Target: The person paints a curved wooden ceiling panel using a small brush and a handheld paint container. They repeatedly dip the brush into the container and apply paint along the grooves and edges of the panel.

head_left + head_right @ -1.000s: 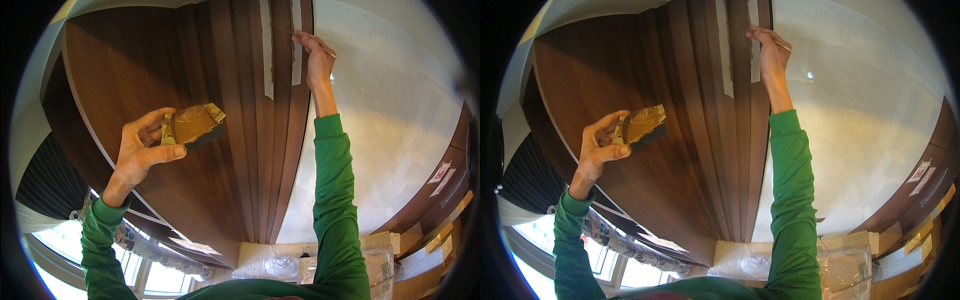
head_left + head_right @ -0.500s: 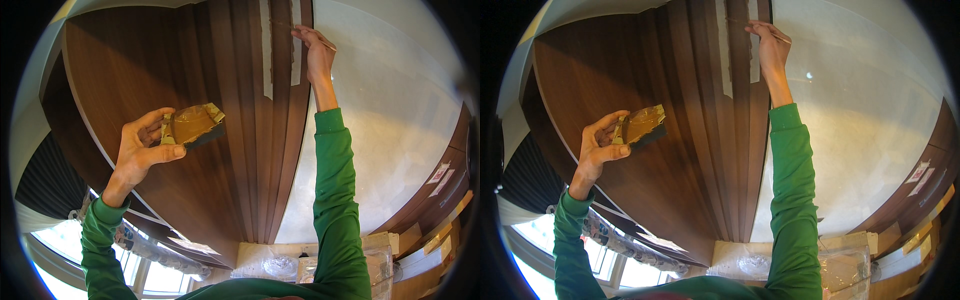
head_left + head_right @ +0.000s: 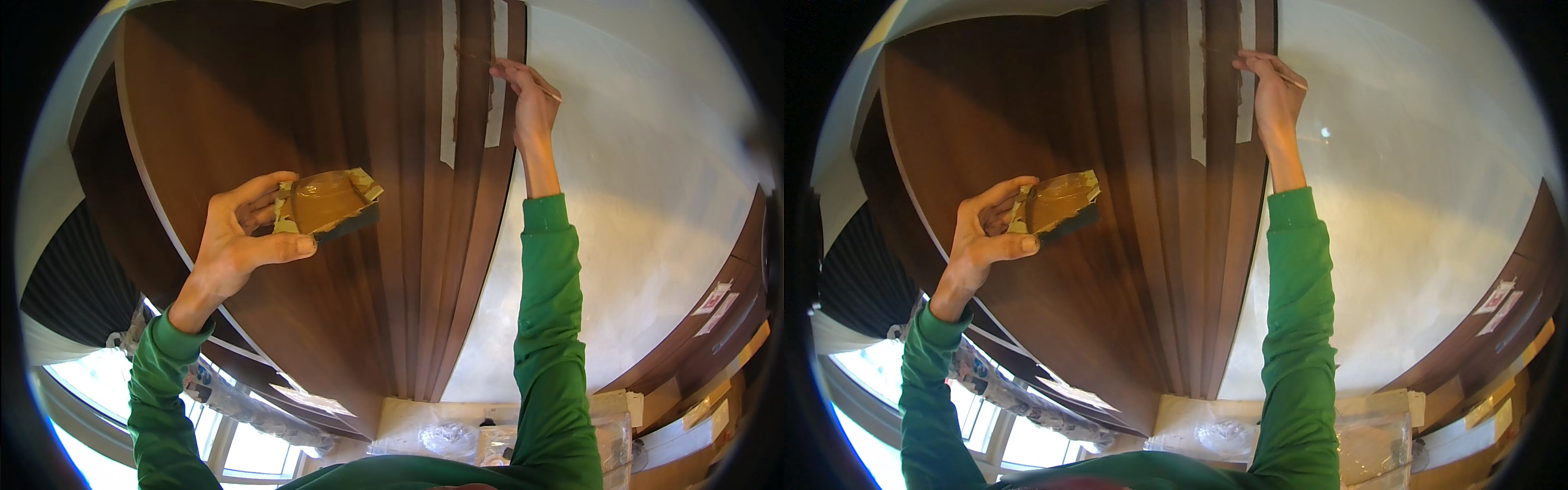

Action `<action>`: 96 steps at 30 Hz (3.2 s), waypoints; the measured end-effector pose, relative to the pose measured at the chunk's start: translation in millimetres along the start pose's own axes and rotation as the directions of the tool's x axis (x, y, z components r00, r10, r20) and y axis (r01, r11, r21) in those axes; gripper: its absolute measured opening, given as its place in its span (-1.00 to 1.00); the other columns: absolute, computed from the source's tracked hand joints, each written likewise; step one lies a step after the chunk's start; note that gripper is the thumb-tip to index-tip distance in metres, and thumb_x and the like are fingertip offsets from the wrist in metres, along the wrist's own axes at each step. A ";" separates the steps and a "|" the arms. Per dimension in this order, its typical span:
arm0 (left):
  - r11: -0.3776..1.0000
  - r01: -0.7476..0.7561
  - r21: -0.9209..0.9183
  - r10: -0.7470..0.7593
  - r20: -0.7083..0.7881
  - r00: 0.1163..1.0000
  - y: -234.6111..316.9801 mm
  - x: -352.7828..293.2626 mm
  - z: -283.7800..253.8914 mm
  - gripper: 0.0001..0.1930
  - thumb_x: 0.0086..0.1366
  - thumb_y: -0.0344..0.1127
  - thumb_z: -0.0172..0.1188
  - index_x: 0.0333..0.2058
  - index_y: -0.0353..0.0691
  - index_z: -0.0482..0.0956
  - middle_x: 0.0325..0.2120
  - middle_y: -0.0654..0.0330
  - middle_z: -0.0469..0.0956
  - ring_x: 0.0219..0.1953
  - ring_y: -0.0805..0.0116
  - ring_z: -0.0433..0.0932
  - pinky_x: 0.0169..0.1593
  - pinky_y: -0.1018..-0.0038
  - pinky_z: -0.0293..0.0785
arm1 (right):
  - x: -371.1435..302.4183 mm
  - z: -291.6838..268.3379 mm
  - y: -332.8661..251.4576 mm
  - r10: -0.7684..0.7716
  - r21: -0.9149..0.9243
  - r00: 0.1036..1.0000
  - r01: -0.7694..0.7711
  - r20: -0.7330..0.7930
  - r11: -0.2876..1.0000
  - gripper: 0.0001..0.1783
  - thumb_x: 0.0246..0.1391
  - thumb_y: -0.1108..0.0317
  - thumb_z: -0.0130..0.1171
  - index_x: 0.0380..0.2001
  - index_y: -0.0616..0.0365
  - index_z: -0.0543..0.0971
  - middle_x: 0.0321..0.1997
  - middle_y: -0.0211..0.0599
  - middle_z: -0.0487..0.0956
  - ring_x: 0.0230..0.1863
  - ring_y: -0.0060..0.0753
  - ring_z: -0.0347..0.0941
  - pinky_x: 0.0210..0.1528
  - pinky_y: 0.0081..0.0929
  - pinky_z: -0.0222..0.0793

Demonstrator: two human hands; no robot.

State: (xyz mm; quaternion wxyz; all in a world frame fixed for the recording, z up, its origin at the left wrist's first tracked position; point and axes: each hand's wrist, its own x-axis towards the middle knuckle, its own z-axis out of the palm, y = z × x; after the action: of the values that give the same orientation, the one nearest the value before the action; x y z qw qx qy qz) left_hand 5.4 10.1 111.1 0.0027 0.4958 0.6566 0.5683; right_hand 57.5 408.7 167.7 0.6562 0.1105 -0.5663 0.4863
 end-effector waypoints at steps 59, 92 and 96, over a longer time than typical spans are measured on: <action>0.996 0.005 0.087 -0.011 0.079 0.997 -7.6 0.5 -1.4 -0.23 -0.11 -0.25 0.60 0.05 -0.60 0.50 -0.22 0.01 0.68 -0.20 0.32 0.63 -0.04 0.40 0.51 | -145.4 -26.3 -144.1 0.262 -0.097 0.913 -0.243 0.314 0.965 -0.71 0.18 0.43 0.07 -0.21 0.45 0.65 -0.17 -0.04 0.68 -0.16 -0.14 0.66 0.02 -0.27 0.51; 0.956 -0.234 0.178 0.236 0.011 0.972 -104.1 -66.7 67.1 -0.04 -0.22 -0.17 0.63 0.19 -0.44 0.42 -0.06 -0.09 0.62 -0.02 0.12 0.64 0.12 0.31 0.51 | -219.2 3.3 -141.6 0.594 -0.506 0.604 -0.336 0.531 0.794 -0.76 0.19 0.36 0.17 -0.29 0.31 0.73 -0.35 -0.18 0.73 -0.25 -0.40 0.65 -0.10 -0.51 0.38; 0.946 -0.266 0.187 0.273 -0.011 0.962 -104.0 -69.2 69.3 -0.04 -0.22 -0.16 0.63 0.19 -0.44 0.42 -0.08 -0.09 0.62 -0.04 0.12 0.65 0.09 0.32 0.52 | -221.9 2.7 -144.0 0.571 -0.453 0.657 -0.367 0.493 0.813 -0.79 0.20 0.47 0.16 -0.27 0.41 0.70 -0.36 -0.14 0.71 -0.23 -0.38 0.65 -0.01 -0.46 0.48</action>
State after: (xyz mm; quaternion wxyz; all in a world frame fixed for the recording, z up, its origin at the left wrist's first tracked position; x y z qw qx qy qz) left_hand 12.5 30.7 -30.2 -0.1327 0.5686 0.6324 0.5091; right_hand 191.2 220.6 38.3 0.2966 0.0030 -0.8244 0.4820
